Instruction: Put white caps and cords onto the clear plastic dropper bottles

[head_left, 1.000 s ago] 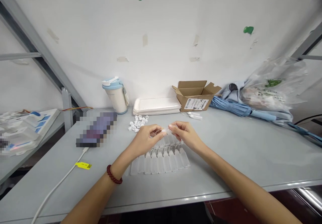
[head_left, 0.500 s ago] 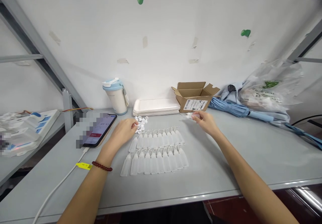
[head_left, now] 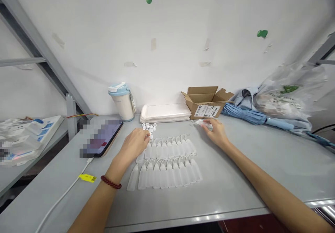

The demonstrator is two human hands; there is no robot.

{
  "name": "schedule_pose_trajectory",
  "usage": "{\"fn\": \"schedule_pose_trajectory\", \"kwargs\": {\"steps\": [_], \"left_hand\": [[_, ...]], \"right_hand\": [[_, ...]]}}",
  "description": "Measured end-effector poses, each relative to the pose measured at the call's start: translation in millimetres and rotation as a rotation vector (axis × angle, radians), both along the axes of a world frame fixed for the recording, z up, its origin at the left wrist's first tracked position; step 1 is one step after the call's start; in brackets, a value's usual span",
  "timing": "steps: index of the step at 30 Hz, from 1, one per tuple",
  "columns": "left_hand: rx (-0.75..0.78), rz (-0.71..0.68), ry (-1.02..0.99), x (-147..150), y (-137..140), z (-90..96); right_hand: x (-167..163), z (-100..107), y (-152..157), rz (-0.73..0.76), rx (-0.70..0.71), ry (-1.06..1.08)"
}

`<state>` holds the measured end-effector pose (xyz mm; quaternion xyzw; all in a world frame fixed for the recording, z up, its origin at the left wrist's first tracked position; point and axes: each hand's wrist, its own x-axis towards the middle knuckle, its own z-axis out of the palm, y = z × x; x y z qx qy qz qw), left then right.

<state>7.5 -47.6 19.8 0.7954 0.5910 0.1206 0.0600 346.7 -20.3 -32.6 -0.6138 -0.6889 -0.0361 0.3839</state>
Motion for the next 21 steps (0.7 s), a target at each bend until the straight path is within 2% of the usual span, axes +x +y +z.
{"fn": "schedule_pose_trajectory", "kwargs": {"steps": [4, 8, 11, 14, 21], "left_hand": [[0.106, -0.001, -0.072, -1.7, 6.8, -5.4], [0.202, -0.047, -0.169, 0.5, 25.2, -10.3], [0.198, -0.103, -0.192, 6.3, 41.7, -13.7], [0.168, -0.155, -0.21, 10.1, 51.2, -18.9], [0.089, -0.172, -0.221, 0.5, 46.1, -25.1]], "right_hand": [[0.9, -2.7, 10.3, 0.03, 0.057, -0.092], [6.5, -3.0, 8.3, 0.017, 0.087, -0.12], [13.7, -0.7, 2.5, 0.024, 0.079, -0.127], [20.5, 4.6, -0.3, 0.039, 0.014, -0.153], [24.5, 9.6, 1.0, 0.024, -0.127, -0.238]]}}
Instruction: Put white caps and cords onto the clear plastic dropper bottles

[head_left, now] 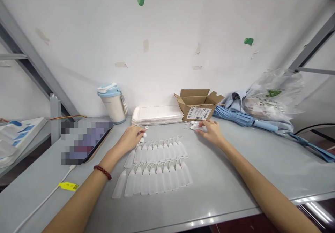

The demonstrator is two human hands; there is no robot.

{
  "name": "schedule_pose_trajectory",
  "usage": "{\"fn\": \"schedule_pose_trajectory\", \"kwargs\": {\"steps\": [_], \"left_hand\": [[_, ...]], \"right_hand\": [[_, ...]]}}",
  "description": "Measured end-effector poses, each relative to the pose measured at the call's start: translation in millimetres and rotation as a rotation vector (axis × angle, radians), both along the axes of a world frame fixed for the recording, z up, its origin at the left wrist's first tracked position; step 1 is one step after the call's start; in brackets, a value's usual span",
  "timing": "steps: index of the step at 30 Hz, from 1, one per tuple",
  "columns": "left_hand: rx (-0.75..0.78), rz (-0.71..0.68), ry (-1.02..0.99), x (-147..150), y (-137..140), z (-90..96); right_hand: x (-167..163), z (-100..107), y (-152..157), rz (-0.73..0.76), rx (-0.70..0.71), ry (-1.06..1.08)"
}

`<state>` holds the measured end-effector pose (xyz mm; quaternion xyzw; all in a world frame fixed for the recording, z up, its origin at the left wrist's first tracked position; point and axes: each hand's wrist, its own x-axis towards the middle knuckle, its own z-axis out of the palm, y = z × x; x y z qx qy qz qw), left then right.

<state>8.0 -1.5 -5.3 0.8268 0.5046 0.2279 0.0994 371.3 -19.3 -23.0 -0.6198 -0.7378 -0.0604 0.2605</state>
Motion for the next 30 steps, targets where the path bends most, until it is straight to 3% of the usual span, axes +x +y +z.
{"fn": "schedule_pose_trajectory", "kwargs": {"steps": [16, 20, 23, 27, 30], "left_hand": [[-0.073, -0.011, 0.019, 6.5, -3.8, 11.6], [-0.058, -0.017, 0.025, 9.1, -3.9, 7.3], [-0.048, -0.015, 0.022, 9.6, -2.9, 4.0], [-0.052, 0.008, 0.009, 7.4, -3.0, 3.2], [-0.058, 0.06, -0.016, 3.9, -5.2, 6.9]], "right_hand": [[12.5, -4.7, 4.4, -0.097, -0.026, 0.085], [-0.3, 3.0, -4.7, -0.11, 0.008, 0.099], [-24.8, 14.8, -21.4, -0.019, 0.036, 0.159], [-61.8, 26.3, -44.8, 0.27, -0.25, 0.243], [-74.4, 27.0, -54.8, 0.325, -0.372, 0.195]]}}
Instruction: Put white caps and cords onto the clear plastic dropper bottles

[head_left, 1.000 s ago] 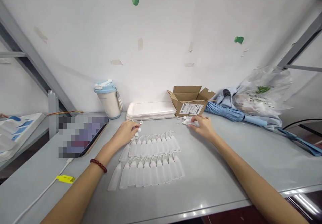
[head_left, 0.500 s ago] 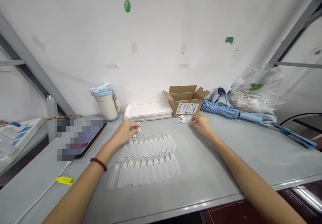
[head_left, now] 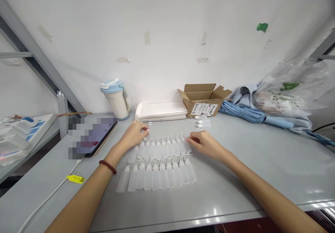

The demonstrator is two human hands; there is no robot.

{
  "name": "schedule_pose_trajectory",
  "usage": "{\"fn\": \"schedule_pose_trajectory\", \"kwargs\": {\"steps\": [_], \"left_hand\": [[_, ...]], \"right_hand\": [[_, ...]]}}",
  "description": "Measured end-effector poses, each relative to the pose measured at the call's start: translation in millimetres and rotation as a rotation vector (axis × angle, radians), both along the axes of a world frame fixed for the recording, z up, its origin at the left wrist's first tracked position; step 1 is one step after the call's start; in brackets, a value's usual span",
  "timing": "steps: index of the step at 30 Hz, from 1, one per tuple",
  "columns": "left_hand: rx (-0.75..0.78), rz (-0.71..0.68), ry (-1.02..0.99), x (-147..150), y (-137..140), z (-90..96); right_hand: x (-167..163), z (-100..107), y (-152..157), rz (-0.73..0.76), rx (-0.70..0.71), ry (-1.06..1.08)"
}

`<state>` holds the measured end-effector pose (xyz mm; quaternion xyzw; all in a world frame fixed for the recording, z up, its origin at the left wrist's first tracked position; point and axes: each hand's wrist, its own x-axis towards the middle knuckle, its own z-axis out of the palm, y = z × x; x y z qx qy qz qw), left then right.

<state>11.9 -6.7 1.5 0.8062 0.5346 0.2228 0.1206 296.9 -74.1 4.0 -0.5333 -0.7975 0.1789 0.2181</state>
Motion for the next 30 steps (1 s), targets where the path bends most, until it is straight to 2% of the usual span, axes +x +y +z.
{"fn": "schedule_pose_trajectory", "kwargs": {"steps": [6, 9, 15, 20, 25, 27, 30], "left_hand": [[-0.005, 0.164, -0.16, -2.8, -12.4, 13.4], [-0.019, 0.182, -0.241, 4.1, -22.3, 18.6], [-0.067, 0.114, -0.306, 25.3, -42.7, 26.1], [-0.136, 0.044, -0.376, 31.3, -51.9, 32.6], [-0.279, -0.035, -0.569, 32.0, -54.4, 34.2], [-0.336, -0.069, -0.639, 33.2, -55.6, 33.3], [-0.406, -0.106, -0.705, 35.9, -58.0, 32.3]], "right_hand": [[-0.1, 0.1, -2.3, -0.011, -0.153, -0.049], [-0.7, 0.3, 0.5, -0.074, -0.161, -0.071], [2.9, -6.2, 8.5, -0.152, -0.115, -0.068], [0.9, -2.8, 5.9, -0.144, -0.056, 0.193], [-17.5, 7.3, -10.2, -0.052, 0.022, 0.372], [-25.5, 10.1, -16.9, -0.002, -0.014, 0.416], [-33.5, 12.1, -23.6, 0.086, -0.148, 0.504]]}}
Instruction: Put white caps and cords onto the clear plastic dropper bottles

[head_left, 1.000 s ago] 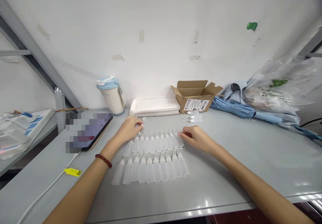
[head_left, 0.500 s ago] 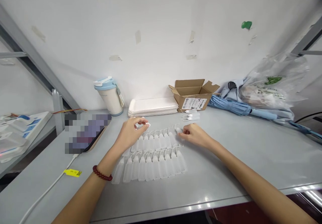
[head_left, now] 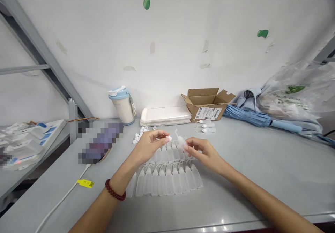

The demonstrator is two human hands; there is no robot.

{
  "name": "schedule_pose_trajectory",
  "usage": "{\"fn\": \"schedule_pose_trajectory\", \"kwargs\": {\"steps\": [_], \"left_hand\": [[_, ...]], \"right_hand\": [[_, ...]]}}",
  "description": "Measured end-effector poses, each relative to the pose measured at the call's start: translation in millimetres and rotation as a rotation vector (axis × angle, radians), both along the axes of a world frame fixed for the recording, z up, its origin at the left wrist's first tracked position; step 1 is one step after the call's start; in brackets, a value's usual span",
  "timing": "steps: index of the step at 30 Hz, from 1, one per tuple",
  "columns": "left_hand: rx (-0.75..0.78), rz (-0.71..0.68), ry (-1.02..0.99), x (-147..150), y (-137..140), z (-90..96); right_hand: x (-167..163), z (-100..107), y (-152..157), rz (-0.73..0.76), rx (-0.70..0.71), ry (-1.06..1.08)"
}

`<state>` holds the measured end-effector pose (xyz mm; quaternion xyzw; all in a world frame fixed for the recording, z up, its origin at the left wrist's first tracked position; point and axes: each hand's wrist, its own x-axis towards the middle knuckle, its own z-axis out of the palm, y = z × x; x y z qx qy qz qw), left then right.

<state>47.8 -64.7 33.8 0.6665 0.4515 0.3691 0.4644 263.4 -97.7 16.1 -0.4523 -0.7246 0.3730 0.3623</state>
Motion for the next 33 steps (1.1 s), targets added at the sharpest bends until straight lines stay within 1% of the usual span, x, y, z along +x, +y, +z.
{"fn": "schedule_pose_trajectory", "kwargs": {"steps": [2, 5, 7, 12, 16, 20, 25, 29, 33], "left_hand": [[-0.035, -0.009, -0.035, 1.8, -1.8, 0.4], [-0.063, 0.009, -0.068, 3.6, -4.3, 1.8], [-0.058, 0.015, -0.075, 4.2, -5.1, 2.0], [-0.066, -0.022, -0.105, 5.0, -4.2, -0.4], [-0.068, -0.059, -0.133, 6.3, -6.0, 0.8], [-0.044, -0.094, -0.095, 6.7, -8.7, 3.3], [0.024, -0.089, -0.052, 7.8, -8.4, 0.6], [0.064, -0.067, -0.065, 10.1, -9.5, -2.7], [0.081, -0.089, -0.09, 11.5, -11.7, -2.9]], "right_hand": [[-2.3, -0.1, -2.1, 0.056, -0.081, 0.065], [-2.8, -1.8, -2.9, 0.09, -0.161, 0.133], [-2.2, -3.4, -2.7, 0.105, -0.191, 0.156], [-1.0, -6.6, -1.5, 0.135, -0.242, 0.186], [-0.8, -7.1, -0.7, 0.166, -0.271, 0.222], [-0.8, -6.9, -0.8, 0.18, -0.287, 0.214], [-1.2, -7.1, 1.1, 0.134, -0.295, 0.244], [-1.6, -6.3, 3.1, 0.095, -0.284, 0.296], [-1.8, -5.0, 3.0, 0.085, -0.28, 0.328]]}}
